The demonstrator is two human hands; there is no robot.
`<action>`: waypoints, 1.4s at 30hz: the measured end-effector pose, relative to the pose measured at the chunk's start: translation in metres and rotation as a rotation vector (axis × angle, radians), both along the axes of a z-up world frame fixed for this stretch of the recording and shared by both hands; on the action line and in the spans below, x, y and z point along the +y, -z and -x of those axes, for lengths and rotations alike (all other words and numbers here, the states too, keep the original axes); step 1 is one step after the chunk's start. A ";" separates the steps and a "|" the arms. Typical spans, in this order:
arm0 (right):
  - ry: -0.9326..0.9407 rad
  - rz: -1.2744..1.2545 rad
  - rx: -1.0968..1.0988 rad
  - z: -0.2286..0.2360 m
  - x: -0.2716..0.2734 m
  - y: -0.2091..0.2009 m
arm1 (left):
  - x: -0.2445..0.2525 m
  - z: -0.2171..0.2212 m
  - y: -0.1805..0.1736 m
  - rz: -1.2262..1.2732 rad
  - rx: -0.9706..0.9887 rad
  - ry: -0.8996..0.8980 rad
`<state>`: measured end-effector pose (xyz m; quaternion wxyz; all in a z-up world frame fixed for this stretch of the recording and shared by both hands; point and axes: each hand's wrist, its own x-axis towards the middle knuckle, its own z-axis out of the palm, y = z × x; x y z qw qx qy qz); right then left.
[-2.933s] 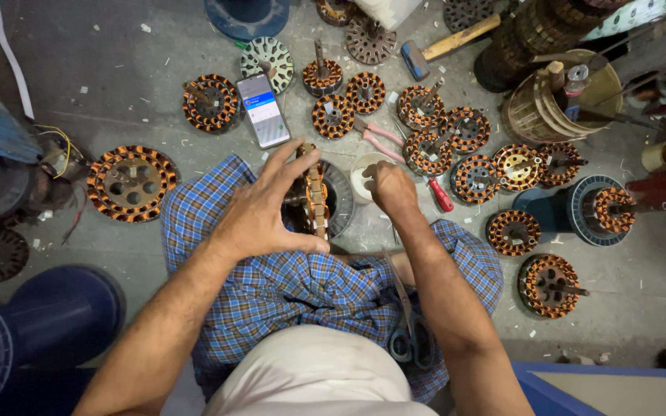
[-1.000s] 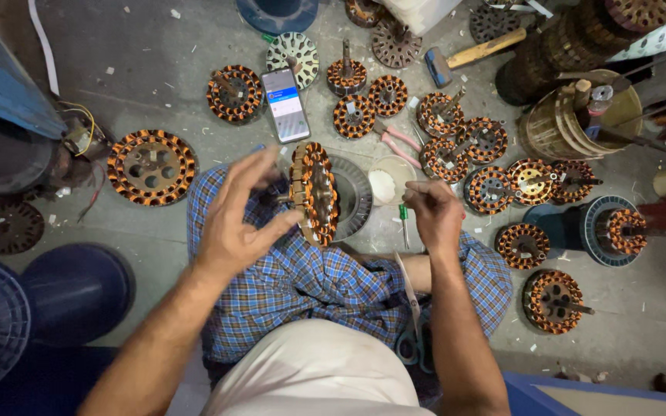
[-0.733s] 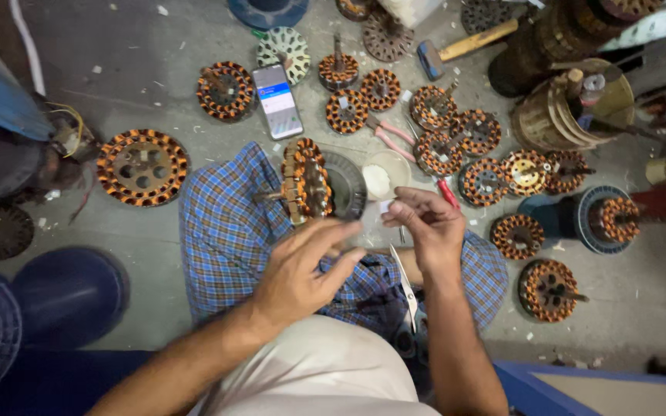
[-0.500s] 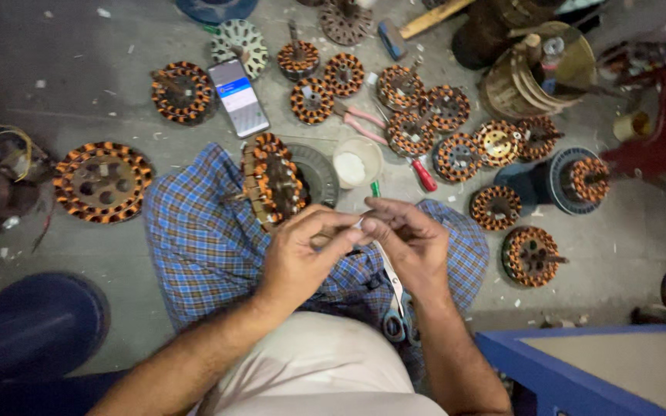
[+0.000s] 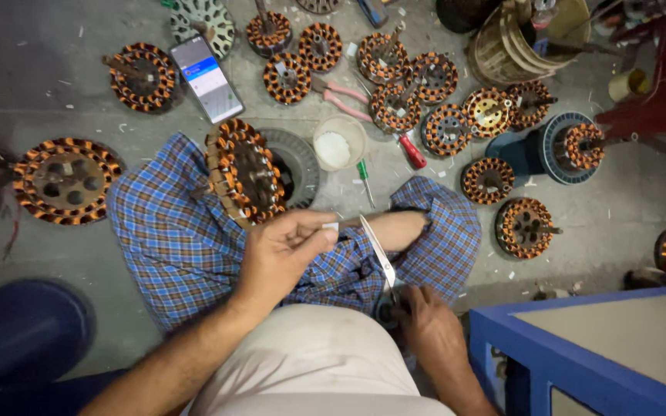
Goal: The person sits on the floor and works on a motor stator, inserting small white insulating pieces into the copper windings. They use a screwdriver to push the pieces in and scissors to trim excess material. Several other stators are visible on the floor.
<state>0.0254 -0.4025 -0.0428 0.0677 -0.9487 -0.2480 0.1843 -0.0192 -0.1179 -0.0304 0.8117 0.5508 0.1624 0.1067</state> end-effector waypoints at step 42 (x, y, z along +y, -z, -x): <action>0.168 -1.126 0.600 0.006 0.041 0.018 | -0.004 -0.043 -0.023 0.076 0.025 0.007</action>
